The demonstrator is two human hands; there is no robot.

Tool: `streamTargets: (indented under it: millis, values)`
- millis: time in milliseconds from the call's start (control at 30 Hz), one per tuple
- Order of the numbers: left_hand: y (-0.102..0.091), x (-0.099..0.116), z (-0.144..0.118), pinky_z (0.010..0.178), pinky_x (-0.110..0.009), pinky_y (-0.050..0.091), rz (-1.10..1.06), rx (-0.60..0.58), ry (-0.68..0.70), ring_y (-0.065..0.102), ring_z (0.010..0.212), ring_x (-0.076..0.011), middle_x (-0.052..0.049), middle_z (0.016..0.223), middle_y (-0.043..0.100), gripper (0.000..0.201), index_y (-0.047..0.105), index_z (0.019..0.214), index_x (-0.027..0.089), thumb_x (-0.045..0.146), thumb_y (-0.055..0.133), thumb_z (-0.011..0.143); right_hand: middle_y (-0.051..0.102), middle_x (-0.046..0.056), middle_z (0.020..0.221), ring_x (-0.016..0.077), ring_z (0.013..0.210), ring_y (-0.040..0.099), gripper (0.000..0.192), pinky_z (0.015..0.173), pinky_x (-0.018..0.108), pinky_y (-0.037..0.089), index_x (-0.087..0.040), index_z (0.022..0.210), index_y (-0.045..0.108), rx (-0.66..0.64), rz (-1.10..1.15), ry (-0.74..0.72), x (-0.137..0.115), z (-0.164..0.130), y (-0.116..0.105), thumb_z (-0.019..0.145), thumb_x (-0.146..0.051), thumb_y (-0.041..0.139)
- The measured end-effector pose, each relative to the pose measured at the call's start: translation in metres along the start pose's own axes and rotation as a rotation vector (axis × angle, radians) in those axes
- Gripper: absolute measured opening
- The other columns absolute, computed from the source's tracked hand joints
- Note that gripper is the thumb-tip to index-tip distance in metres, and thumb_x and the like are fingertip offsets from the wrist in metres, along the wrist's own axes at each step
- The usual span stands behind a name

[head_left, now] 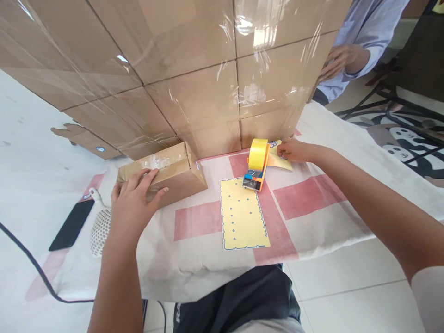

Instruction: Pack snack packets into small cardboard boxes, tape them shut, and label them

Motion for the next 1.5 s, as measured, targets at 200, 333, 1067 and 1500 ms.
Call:
streamTargets:
  millis: [200, 333, 1067, 1500]
  values:
    - [0.000, 0.001, 0.000, 0.120, -0.056, 0.025, 0.009, 0.009, 0.010, 0.052, 0.134, -0.0331, -0.007, 0.151, 0.053, 0.052, 0.049, 0.146, 0.029, 0.052, 0.041, 0.100, 0.059, 0.012, 0.100, 0.0274, 0.093, 0.057, 0.012, 0.081, 0.038, 0.046, -0.020, 0.087, 0.062, -0.003, 0.095, -0.022, -0.007, -0.007, -0.003, 0.077, -0.024, 0.055]
    - [0.000, 0.001, -0.001, 0.121, -0.053, 0.026, 0.015, 0.021, 0.009, 0.052, 0.134, -0.0317, -0.006, 0.152, 0.053, 0.051, 0.048, 0.147, 0.031, 0.052, 0.040, 0.101, 0.057, 0.012, 0.096, 0.0267, 0.086, 0.055, 0.009, 0.074, 0.038, 0.044, -0.020, 0.076, 0.055, 0.013, 0.020, -0.060, -0.018, -0.008, -0.001, 0.082, -0.025, 0.050]
    - [-0.002, 0.002, -0.002, 0.122, -0.051, 0.026, 0.008, 0.047, -0.004, 0.050, 0.138, -0.0305, -0.006, 0.151, 0.053, 0.051, 0.048, 0.147, 0.032, 0.053, 0.042, 0.100, 0.061, 0.010, 0.107, 0.0279, 0.096, 0.062, 0.026, 0.080, 0.041, 0.048, -0.023, 0.090, 0.069, 0.202, 0.067, -0.159, -0.025, -0.031, -0.012, 0.092, -0.036, 0.047]
    - [0.001, 0.000, -0.003, 0.120, -0.052, 0.027, 0.005, 0.121, 0.042, 0.053, 0.134, -0.0317, -0.007, 0.148, 0.056, 0.052, 0.051, 0.146, 0.029, 0.052, 0.048, 0.100, 0.057, 0.013, 0.109, 0.0234, 0.077, 0.059, 0.011, 0.065, 0.036, 0.048, -0.022, 0.093, 0.047, 0.341, -0.029, -0.017, -0.016, -0.052, -0.008, 0.093, -0.030, 0.039]
Point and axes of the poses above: each hand's wrist, its own z-axis towards the middle knuckle, its own y-axis out of the palm, x = y × z, the point moved 9 cm from there along z, towards the middle knuckle
